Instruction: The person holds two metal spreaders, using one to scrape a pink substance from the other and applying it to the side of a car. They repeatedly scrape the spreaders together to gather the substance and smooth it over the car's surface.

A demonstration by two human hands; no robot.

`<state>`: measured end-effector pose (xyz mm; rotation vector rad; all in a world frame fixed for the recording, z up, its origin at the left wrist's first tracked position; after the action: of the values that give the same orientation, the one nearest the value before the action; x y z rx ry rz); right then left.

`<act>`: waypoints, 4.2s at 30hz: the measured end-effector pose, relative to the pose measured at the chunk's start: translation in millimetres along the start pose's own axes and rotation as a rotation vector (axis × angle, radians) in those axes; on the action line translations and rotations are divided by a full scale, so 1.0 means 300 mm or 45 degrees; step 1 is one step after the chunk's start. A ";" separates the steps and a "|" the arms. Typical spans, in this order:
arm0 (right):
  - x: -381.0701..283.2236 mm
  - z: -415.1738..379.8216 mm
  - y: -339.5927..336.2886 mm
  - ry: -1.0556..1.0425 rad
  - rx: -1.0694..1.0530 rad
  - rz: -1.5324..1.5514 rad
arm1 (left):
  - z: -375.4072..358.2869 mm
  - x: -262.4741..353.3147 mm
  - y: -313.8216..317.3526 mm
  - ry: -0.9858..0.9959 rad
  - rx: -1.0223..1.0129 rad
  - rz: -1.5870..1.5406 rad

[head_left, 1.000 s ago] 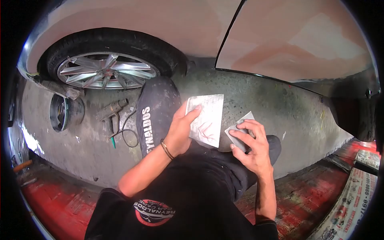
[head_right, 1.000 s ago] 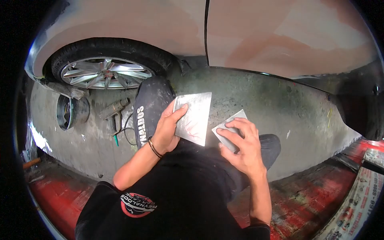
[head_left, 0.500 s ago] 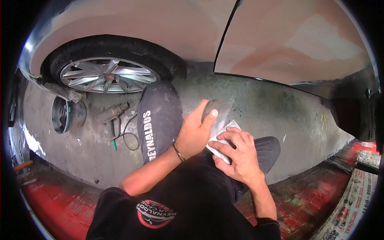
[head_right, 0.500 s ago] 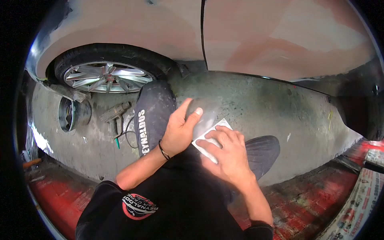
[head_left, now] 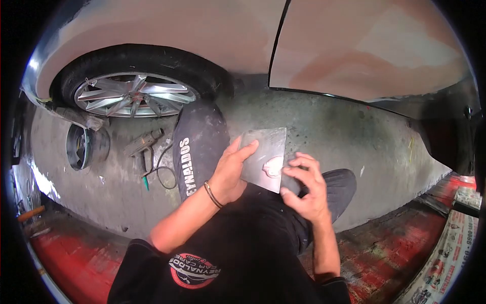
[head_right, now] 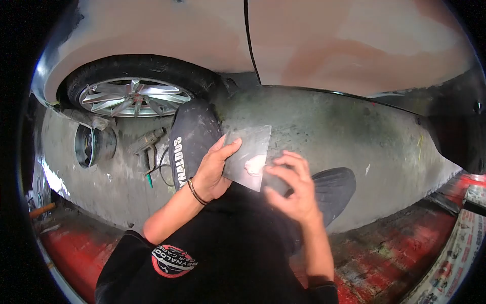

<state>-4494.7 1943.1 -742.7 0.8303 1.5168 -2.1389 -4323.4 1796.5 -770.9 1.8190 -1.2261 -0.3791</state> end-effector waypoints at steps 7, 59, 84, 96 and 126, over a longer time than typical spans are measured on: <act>-0.132 0.087 -0.236 -0.243 0.000 -0.377 | 0.091 0.040 -0.023 0.117 -0.181 0.354; 0.257 0.124 -0.279 0.874 0.323 1.393 | 0.221 -0.026 0.197 -0.781 -1.145 1.308; 0.092 0.578 -0.239 -0.448 1.081 -0.854 | 0.337 -0.235 0.048 -0.851 -1.231 2.045; 0.262 0.556 0.002 -0.289 1.013 -0.868 | 0.266 -0.133 0.179 -1.087 -1.374 1.713; 0.246 0.604 -0.044 -0.408 1.104 -1.111 | 0.363 -0.301 0.093 -1.167 -1.682 2.025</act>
<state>-4602.1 1778.9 -738.8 -0.0639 0.7844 -3.4423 -4453.8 1816.7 -828.9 -0.7078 -1.8399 -0.7615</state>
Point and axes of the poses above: each hand's wrist, its own z-axis towards the middle knuckle, its own y-axis out of the palm, x = y × z, the point moved 3 cm from there along z, towards the middle knuckle, and after that the axes turned 14 degrees about -z, right-handed, at the moved point
